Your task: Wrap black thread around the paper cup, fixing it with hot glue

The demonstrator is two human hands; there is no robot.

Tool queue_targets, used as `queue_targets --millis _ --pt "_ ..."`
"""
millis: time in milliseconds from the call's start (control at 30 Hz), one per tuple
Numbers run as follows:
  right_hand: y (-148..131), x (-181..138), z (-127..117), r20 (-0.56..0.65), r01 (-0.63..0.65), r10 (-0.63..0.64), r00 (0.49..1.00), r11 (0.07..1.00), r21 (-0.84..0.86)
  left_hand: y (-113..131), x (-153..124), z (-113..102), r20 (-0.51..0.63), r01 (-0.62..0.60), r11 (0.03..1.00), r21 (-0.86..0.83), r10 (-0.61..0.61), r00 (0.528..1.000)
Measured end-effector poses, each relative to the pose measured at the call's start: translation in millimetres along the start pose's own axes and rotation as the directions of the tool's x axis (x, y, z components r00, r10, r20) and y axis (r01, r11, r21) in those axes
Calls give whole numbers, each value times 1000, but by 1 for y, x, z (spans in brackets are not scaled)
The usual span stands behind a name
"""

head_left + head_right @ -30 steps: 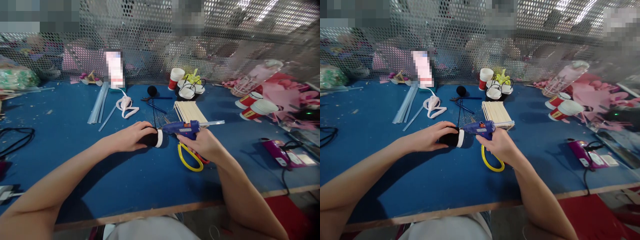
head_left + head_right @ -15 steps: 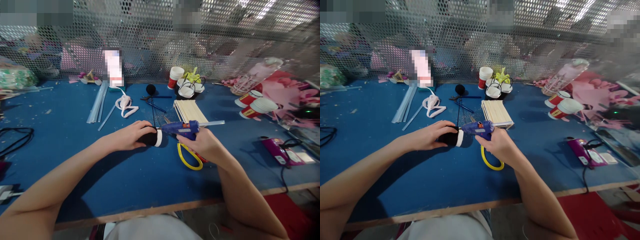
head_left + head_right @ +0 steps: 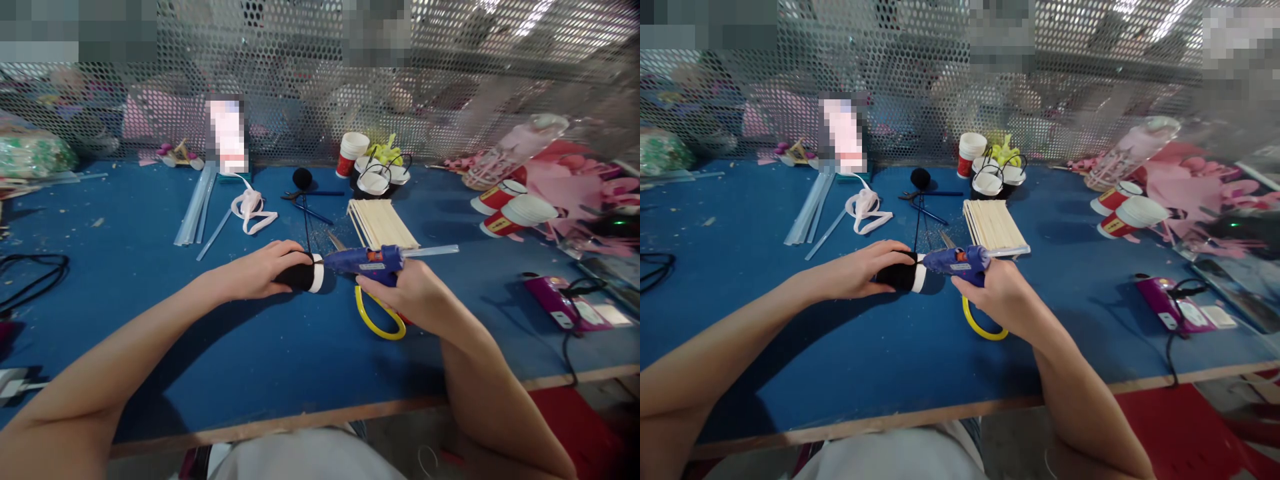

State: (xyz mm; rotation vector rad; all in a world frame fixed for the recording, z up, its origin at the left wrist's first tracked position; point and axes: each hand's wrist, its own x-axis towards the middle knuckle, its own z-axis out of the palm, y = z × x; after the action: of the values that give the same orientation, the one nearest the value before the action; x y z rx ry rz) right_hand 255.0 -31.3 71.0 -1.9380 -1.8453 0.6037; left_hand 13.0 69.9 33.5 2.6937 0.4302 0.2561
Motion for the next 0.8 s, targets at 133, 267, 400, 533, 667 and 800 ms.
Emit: queue_targets --millis 133,267,400,533,667,800 --pt "-1 0 1 -41 30 -31 999 999 -17 1 0 -1 -6 -2 1000 -4 2 1000" --pt "5 0 3 -82 119 -132 988 983 -143 2 0 -2 6 8 1000 -10 -8 1000" --pt "16 -3 -1 -14 318 -339 941 894 -315 1 0 -1 7 6 1000 -20 -6 1000" --pt "21 -5 -4 20 400 -425 905 834 -379 -1 -1 0 2 6 1000 -23 -6 1000" --pt "20 -5 0 -2 456 -511 860 769 -448 -1 -1 0 -2 10 999 -31 -11 1000" --pt "19 -7 4 -41 419 -472 880 815 -399 -2 -1 -1 -9 5 999 -46 -5 1000"
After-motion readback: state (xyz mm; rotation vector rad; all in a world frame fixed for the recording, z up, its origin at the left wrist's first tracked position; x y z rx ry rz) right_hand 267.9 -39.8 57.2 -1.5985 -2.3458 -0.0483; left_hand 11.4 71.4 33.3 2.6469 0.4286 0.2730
